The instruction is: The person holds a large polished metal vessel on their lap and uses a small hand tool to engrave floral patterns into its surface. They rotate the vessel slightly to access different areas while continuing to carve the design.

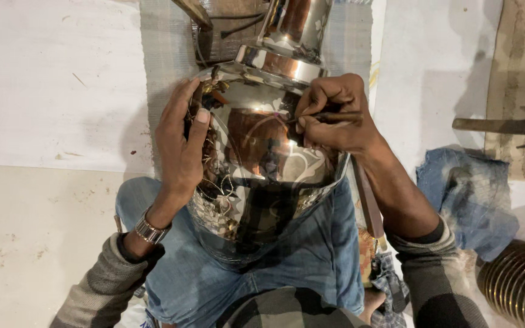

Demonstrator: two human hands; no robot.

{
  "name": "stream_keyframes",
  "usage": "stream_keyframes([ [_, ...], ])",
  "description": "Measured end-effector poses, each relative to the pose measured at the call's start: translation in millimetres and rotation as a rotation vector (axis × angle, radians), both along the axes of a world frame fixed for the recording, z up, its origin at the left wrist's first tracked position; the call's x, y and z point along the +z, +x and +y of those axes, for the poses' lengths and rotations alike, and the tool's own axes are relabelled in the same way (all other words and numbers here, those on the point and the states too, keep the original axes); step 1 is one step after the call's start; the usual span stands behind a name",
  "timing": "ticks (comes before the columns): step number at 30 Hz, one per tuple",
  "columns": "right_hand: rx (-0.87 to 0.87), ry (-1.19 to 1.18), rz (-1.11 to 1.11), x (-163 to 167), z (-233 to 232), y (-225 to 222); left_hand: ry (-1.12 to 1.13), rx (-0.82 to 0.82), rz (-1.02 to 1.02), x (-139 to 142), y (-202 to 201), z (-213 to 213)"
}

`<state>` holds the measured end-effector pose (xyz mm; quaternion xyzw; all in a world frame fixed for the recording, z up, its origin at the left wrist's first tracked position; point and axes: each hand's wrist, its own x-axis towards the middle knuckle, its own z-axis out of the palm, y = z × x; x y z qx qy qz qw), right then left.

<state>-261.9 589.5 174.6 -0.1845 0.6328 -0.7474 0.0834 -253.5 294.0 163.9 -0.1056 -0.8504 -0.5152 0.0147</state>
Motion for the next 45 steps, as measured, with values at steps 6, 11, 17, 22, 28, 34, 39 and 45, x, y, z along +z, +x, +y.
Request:
stream_keyframes([
  [6, -0.038, 0.052, -0.055, 2, -1, 1, -0.019, 0.009, -0.024, 0, -2, -1],
  [11, -0.016, 0.071, -0.051, 0, 1, -2, -0.003, 0.017, -0.032, -4, -3, 0],
  [17, 0.017, 0.037, -0.066, -4, 6, -5, 0.008, 0.018, -0.034, -8, -3, 1],
  [22, 0.004, 0.062, -0.012, -7, 8, 1, -0.003, 0.016, -0.024, -5, -4, 1],
  [28, 0.001, 0.006, -0.105, -9, 8, -3, 0.012, 0.029, -0.036, -2, -3, 4],
  [34, -0.010, 0.066, 0.131, -5, 6, -3, -0.001, 0.020, -0.010, -3, -5, 4],
  [39, -0.098, 0.178, 0.151, 0, 2, 9, 0.024, 0.029, -0.035, -6, -3, 4],
  [45, -0.073, 0.140, 0.184, 7, 3, 10, 0.015, 0.028, -0.029, -7, -3, 4],
])
